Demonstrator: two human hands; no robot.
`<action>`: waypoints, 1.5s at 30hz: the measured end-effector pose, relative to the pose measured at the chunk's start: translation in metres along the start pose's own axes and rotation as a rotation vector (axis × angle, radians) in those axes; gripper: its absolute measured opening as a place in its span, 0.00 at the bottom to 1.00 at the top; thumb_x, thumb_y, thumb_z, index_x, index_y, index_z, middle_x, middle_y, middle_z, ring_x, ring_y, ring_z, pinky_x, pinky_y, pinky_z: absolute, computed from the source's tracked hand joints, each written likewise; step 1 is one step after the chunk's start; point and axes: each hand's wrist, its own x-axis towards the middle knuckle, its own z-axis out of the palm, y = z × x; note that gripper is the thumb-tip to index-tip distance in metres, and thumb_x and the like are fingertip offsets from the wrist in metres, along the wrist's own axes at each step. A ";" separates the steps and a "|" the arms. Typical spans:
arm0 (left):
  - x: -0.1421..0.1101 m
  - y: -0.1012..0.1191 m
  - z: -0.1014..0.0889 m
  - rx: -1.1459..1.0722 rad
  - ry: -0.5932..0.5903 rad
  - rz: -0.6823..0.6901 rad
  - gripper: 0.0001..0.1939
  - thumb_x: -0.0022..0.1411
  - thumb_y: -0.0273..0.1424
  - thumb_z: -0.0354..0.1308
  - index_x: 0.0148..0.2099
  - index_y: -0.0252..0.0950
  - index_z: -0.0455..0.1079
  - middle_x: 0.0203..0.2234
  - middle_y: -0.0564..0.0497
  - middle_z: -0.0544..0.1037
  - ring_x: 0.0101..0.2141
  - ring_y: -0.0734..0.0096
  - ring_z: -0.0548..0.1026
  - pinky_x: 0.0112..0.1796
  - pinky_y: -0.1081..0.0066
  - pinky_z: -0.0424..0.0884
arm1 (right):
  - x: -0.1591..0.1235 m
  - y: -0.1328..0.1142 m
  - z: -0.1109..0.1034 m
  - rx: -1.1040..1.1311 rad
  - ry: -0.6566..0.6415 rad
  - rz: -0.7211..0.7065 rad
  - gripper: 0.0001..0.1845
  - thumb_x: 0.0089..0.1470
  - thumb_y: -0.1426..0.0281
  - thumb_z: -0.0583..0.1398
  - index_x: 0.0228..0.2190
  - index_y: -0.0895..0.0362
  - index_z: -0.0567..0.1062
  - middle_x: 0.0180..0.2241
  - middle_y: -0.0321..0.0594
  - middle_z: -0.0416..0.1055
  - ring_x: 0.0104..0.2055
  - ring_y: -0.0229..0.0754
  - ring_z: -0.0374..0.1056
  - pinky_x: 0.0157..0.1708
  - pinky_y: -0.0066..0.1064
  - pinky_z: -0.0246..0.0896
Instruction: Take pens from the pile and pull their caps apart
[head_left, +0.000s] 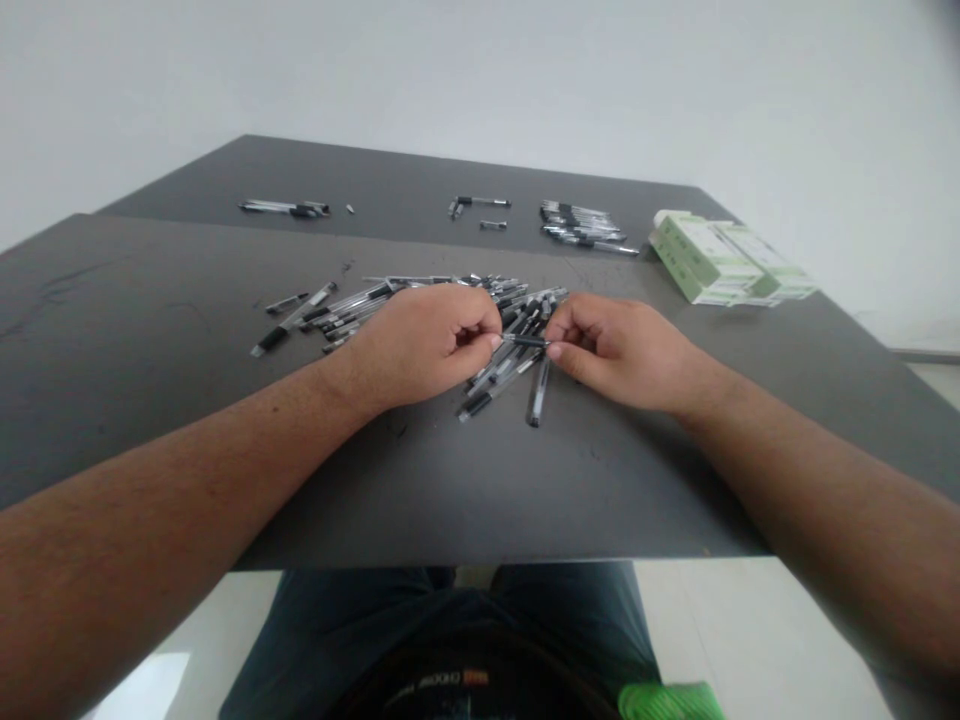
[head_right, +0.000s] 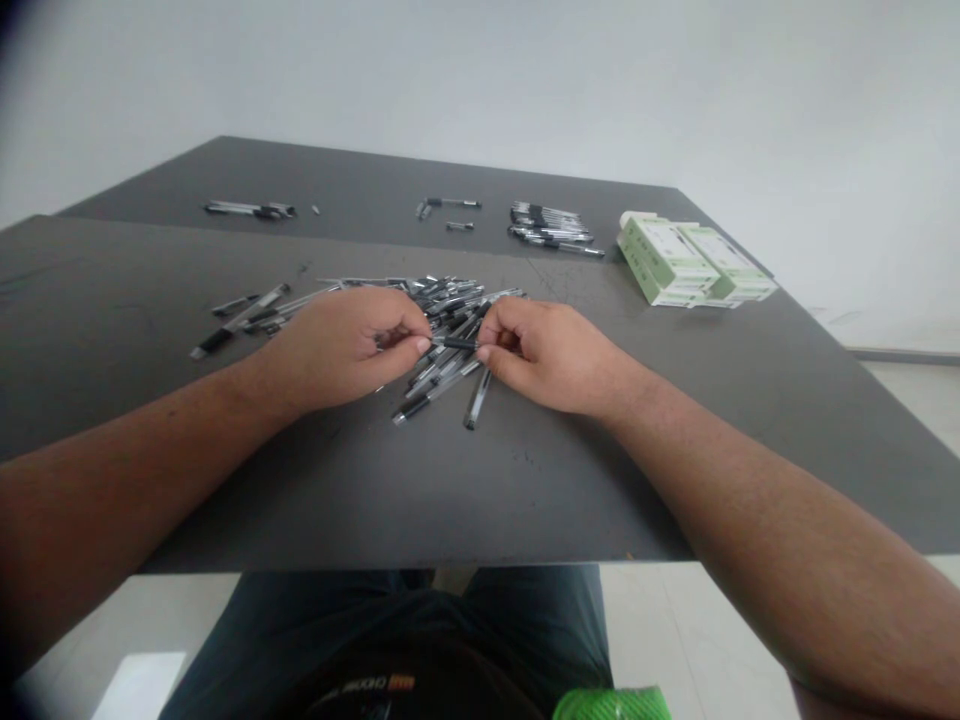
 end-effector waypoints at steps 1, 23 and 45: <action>0.000 0.000 0.000 0.000 0.000 -0.002 0.10 0.70 0.33 0.58 0.40 0.38 0.81 0.30 0.52 0.81 0.31 0.66 0.76 0.38 0.65 0.69 | 0.000 0.000 0.000 -0.022 -0.004 -0.013 0.09 0.68 0.62 0.62 0.38 0.53 0.79 0.31 0.37 0.80 0.32 0.43 0.73 0.35 0.34 0.60; 0.000 0.002 -0.002 0.008 -0.037 -0.049 0.10 0.70 0.33 0.58 0.41 0.39 0.81 0.32 0.51 0.82 0.34 0.64 0.79 0.41 0.64 0.72 | 0.001 -0.001 -0.001 -0.062 -0.001 -0.022 0.15 0.72 0.59 0.60 0.35 0.52 0.79 0.32 0.39 0.81 0.34 0.44 0.73 0.36 0.35 0.59; 0.001 0.003 -0.003 0.017 -0.042 -0.053 0.10 0.70 0.34 0.58 0.41 0.40 0.81 0.32 0.51 0.83 0.34 0.63 0.79 0.41 0.64 0.73 | 0.000 -0.003 -0.003 -0.044 -0.029 -0.020 0.18 0.75 0.57 0.57 0.36 0.52 0.80 0.34 0.41 0.83 0.35 0.45 0.75 0.37 0.36 0.62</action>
